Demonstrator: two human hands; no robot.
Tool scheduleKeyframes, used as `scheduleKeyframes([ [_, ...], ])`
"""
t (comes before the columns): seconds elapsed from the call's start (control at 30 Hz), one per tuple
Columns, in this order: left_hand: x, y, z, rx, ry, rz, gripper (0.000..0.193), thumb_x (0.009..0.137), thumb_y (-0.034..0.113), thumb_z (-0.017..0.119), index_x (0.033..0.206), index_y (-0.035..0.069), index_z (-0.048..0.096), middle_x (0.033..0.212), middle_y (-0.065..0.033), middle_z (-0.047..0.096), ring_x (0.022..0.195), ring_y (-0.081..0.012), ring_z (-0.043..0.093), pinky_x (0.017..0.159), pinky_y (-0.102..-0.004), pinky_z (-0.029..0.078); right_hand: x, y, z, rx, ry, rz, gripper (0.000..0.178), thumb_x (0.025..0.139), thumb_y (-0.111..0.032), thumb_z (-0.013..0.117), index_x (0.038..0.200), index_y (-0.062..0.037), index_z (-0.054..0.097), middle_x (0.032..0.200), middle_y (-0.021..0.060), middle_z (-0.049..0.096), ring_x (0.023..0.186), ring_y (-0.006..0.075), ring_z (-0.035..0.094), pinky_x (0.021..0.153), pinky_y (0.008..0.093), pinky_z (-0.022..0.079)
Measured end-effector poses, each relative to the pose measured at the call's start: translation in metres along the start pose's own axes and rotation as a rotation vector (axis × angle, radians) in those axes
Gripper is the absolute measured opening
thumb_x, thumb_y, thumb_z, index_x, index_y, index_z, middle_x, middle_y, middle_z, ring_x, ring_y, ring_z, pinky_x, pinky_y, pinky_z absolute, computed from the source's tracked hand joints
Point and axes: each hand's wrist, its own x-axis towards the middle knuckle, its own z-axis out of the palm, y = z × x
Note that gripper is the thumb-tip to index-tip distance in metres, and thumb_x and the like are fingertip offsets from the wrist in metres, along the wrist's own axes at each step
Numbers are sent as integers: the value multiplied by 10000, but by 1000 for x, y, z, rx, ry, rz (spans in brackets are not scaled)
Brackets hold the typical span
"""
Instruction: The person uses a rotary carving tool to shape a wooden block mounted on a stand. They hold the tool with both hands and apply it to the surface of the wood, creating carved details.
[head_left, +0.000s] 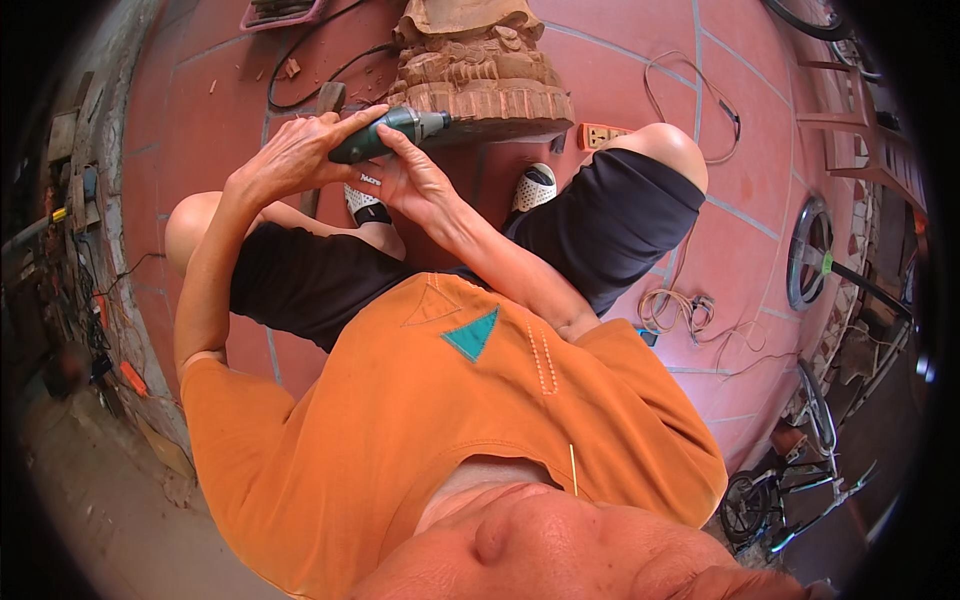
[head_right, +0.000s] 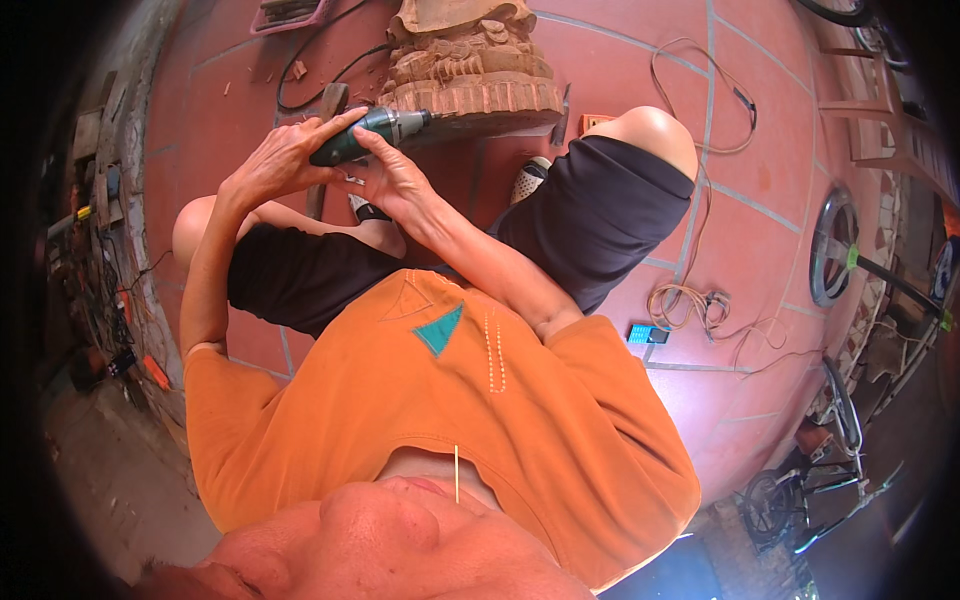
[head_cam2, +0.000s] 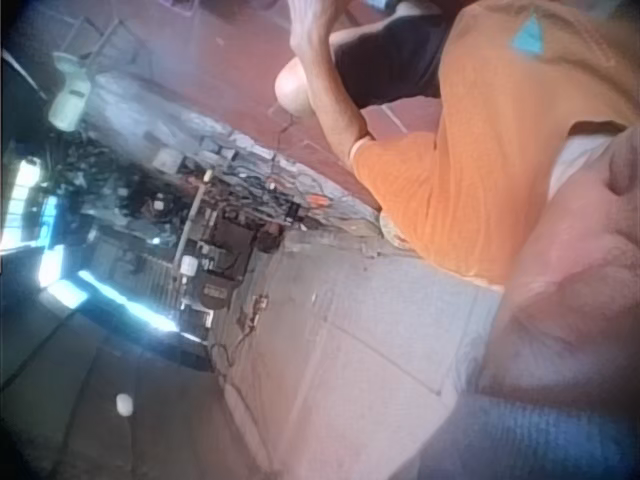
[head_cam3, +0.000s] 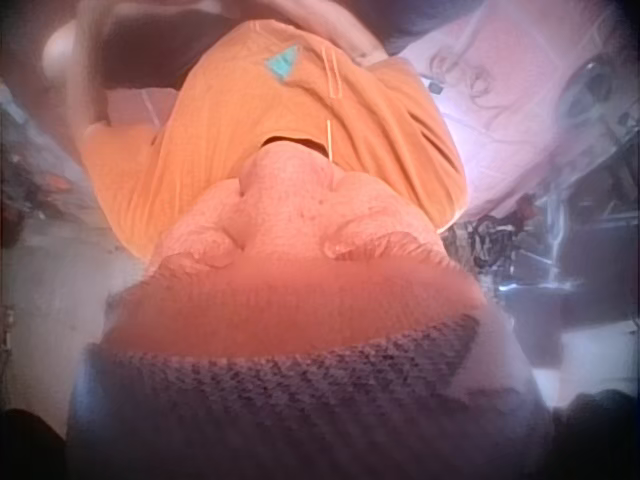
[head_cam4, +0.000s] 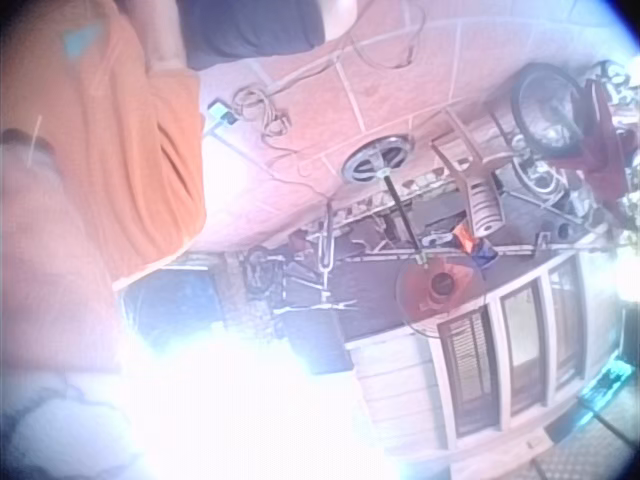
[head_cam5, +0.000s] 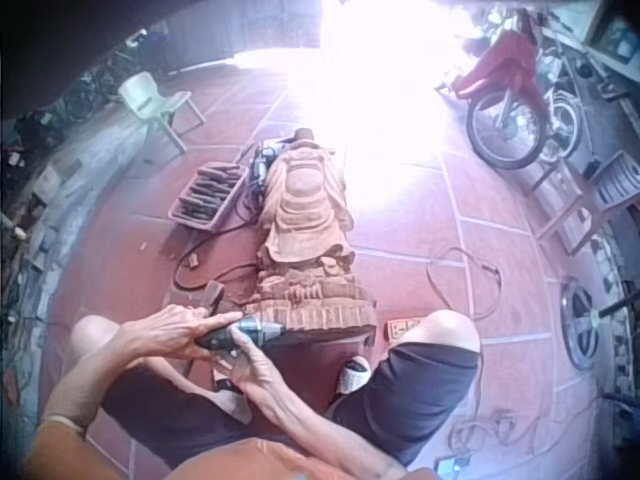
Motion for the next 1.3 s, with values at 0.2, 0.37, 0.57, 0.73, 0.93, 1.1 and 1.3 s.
scheduleKeyframes([
  [0.2,0,4,-1,29,-38,-56,950,706,248,844,1529,276,369,886,-155,623,838,-353,643,757,-466,510,0,0,3,-25,17,-22,480,868,-314,775,1273,-177,556,1176,53,634,1098,238,634,877,446,545],
  [0.37,0,3,0,27,34,-30,899,748,238,807,1528,308,366,855,-199,629,778,-389,656,701,-480,517,5,-4,0,-23,7,-7,441,887,-291,756,1262,-176,554,1174,66,652,1096,241,639,911,473,523],
  [0.57,1,2,2,51,56,-48,898,751,235,799,1531,308,360,844,-195,624,774,-390,657,684,-481,510,12,-9,-3,-37,-25,-18,415,894,-272,749,1248,-169,558,1161,71,666,1079,244,657,906,471,537],
  [0.73,2,1,3,70,62,-59,900,751,232,798,1532,305,358,852,-193,625,789,-388,659,686,-484,506,14,-11,-3,-39,-45,-30,431,884,-280,758,1243,-153,557,1147,75,664,1082,254,658,878,463,554],
  [0.93,2,1,1,48,42,-62,897,749,246,805,1528,313,364,869,-197,631,800,-390,662,698,-486,510,12,-9,-1,-57,-5,-23,473,864,-306,777,1245,-138,552,1122,90,662,1065,255,657,855,450,552],
  [1.1,2,4,-1,39,22,-52,898,743,241,809,1524,314,372,874,-200,639,811,-389,665,710,-484,519,9,-5,-3,-39,14,-10,466,866,-314,776,1246,-152,560,1131,76,660,1065,238,649,860,433,541],
  [1.3,1,-3,1,16,11,-16,913,733,276,838,1521,315,378,868,-200,639,798,-382,662,707,-475,518,5,-3,-2,-9,9,19,418,896,-295,749,1253,-187,560,1174,53,659,1115,227,630,934,471,506],
])
